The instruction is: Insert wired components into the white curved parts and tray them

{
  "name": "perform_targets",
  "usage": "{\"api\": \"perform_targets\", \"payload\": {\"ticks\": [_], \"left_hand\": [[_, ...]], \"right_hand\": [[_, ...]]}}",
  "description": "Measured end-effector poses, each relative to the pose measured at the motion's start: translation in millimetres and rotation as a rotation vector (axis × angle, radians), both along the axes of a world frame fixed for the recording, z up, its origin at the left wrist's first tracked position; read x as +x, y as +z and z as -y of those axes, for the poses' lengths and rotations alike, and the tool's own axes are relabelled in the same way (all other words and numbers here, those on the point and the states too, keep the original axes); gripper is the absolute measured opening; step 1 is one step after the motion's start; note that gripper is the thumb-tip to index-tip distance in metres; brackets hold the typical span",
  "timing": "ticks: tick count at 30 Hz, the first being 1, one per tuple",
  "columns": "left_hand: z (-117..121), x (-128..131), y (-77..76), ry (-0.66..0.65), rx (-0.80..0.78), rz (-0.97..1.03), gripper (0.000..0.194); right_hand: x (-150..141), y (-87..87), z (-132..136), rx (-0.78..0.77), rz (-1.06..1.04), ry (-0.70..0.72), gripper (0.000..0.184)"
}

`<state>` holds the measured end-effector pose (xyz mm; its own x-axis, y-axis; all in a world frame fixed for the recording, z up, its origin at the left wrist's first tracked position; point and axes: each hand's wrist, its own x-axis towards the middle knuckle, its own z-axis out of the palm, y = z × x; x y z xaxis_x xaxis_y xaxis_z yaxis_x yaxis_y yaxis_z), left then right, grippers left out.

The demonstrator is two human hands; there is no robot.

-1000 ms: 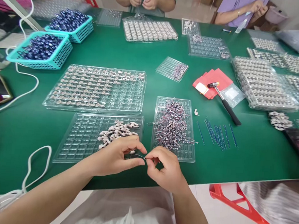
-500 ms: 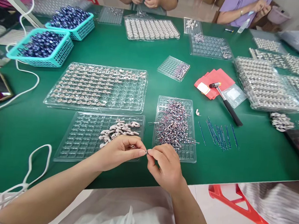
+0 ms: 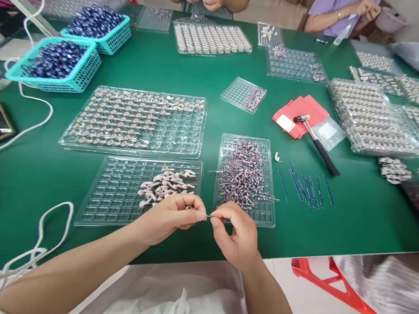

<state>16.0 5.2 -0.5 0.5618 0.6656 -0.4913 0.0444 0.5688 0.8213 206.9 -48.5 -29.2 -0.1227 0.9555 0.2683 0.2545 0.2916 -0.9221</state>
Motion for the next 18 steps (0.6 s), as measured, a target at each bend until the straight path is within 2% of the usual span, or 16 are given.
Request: {"api": "perform_targets", "payload": {"ticks": [5, 18], "left_hand": [[1.2, 0.6, -0.1, 0.021, 0.008, 0.006, 0.024], [5.8, 2.7, 8.6, 0.032, 0.281, -0.075, 0.020]], "right_hand": [[0.4, 3.1, -1.7, -0.061, -0.045, -0.031, 0.011], [4.1, 0.0, -1.3, -0.260, -0.210, -0.028, 0.015]]}}
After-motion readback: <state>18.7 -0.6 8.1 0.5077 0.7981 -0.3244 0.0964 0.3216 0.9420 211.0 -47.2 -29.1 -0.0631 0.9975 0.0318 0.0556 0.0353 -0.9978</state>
